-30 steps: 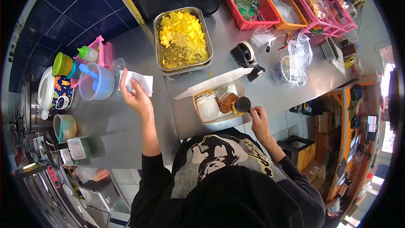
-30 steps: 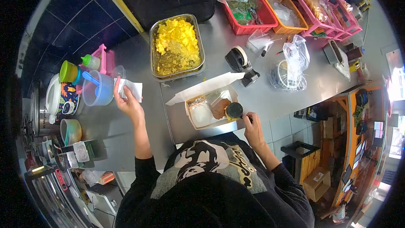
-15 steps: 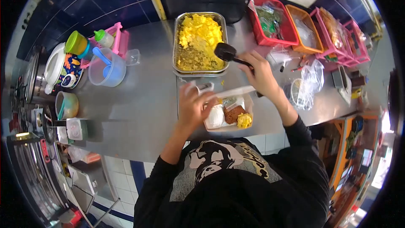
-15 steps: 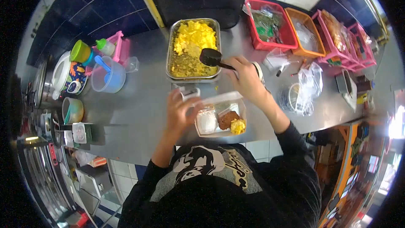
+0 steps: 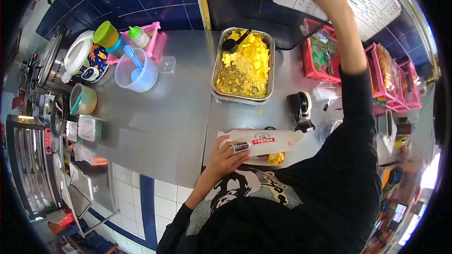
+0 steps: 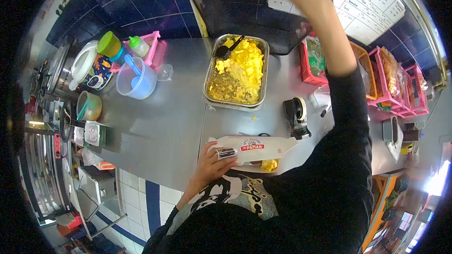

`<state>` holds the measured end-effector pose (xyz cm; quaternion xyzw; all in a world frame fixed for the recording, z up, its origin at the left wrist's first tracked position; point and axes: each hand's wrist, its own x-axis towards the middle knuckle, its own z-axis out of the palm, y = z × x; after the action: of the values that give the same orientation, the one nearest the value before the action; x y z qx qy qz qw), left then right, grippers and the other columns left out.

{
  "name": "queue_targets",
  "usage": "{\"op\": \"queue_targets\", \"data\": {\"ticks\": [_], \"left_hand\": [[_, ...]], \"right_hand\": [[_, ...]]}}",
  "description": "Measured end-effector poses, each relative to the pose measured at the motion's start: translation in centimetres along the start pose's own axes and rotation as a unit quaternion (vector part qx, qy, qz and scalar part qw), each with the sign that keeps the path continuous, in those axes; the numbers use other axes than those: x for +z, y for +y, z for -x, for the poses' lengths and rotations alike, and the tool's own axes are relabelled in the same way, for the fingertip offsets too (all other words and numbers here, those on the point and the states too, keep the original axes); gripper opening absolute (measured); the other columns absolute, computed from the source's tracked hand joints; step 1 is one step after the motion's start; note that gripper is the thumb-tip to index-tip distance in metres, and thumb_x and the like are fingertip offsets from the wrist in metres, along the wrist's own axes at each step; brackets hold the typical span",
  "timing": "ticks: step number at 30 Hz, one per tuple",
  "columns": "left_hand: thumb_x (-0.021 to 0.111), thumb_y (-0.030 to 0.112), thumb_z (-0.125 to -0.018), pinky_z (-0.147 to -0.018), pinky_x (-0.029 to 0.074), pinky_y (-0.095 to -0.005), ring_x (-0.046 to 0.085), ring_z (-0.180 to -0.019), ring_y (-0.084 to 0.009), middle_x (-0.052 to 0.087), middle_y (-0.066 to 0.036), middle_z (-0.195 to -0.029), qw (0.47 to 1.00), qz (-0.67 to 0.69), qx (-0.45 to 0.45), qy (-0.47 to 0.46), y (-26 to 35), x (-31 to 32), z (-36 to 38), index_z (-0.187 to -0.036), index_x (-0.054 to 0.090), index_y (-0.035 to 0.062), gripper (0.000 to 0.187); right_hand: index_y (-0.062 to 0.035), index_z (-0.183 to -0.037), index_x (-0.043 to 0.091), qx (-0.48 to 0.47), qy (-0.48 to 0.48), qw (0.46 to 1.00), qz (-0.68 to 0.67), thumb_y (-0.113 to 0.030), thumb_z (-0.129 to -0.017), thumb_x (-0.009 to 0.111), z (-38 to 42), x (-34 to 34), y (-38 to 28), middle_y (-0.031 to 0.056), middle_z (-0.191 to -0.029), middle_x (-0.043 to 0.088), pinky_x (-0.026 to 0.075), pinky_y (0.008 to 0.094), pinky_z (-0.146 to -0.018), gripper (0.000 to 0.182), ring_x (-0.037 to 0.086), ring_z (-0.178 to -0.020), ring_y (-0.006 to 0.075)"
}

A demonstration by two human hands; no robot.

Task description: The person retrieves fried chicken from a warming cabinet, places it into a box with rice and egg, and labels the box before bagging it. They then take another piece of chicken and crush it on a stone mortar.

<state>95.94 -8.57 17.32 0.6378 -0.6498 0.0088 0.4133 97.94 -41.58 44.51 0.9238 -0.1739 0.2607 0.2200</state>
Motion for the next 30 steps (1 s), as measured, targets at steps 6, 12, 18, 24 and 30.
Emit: {"op": "queue_targets", "data": {"ticks": [6, 12, 18, 24, 30], "left_hand": [[0.072, 0.020, -0.071, -0.088, 0.042, -0.0424, 0.057, -0.079, -0.0160, 0.063, 0.000, -0.089, 1.000, 0.003, 0.013, -0.022, 0.2, 0.4, 0.5, -0.090, 0.066, 0.0134, 0.020], [0.072, 0.014, -0.070, -0.086, 0.044, -0.0418, 0.059, -0.081, -0.0185, 0.064, -0.003, -0.090, 0.999, -0.001, 0.026, -0.020, 0.1, 0.0, 0.0, -0.090, 0.067, 0.0120, 0.021], [0.069, 0.002, -0.071, -0.083, 0.045, -0.0406, 0.060, -0.084, -0.0247, 0.065, -0.007, -0.091, 0.997, -0.011, 0.020, 0.075, 2.3, -1.3, -0.8, -0.095, 0.066, 0.0101, 0.026], [0.054, -0.012, -0.073, -0.080, 0.049, -0.0374, 0.061, -0.094, -0.0300, 0.061, -0.016, -0.109, 0.938, 0.311, 0.074, -0.133, 5.0, 2.9, 0.2, -0.117, 0.055, 0.0066, 0.048], [0.046, 0.003, -0.086, -0.085, 0.045, -0.0404, 0.052, -0.105, -0.0389, 0.045, -0.027, -0.121, 0.813, 0.346, -0.055, -0.466, 5.3, 15.0, 5.9, -0.128, 0.044, 0.0196, 0.046]], "right_hand": [[-0.0111, -0.106, 0.056, -0.262, 0.005, 0.956, -0.132, -0.017, -0.070, 0.057, 15.7, 1.0, -11.8, 0.0029, -0.086, 0.050, 0.047, 0.0241, -0.042, 0.037, 0.053, -0.074, 0.0174], [-0.0095, -0.106, 0.056, -0.247, -0.059, 0.953, -0.164, -0.018, -0.072, 0.054, 23.3, 10.7, -15.6, 0.0042, -0.086, 0.051, 0.050, 0.0291, -0.052, 0.036, 0.054, -0.075, 0.0201], [-0.0073, -0.097, 0.057, 0.021, -0.052, 0.946, -0.319, -0.009, -0.074, 0.053, 26.1, 6.1, -10.8, 0.0071, -0.082, 0.056, 0.052, 0.0343, -0.065, 0.023, 0.060, -0.078, 0.0239], [0.0013, -0.103, 0.052, 0.523, 0.124, 0.774, -0.336, -0.005, -0.082, 0.061, 41.0, 6.1, -7.4, 0.0100, -0.086, 0.061, 0.049, 0.0269, -0.061, 0.024, 0.060, -0.075, 0.0161], [0.0002, -0.123, 0.045, 0.570, 0.091, 0.731, -0.364, -0.014, -0.087, 0.056, 48.1, 11.8, -5.5, 0.0167, -0.117, 0.053, 0.042, 0.0321, -0.089, 0.040, 0.052, -0.108, 0.0233]]}}
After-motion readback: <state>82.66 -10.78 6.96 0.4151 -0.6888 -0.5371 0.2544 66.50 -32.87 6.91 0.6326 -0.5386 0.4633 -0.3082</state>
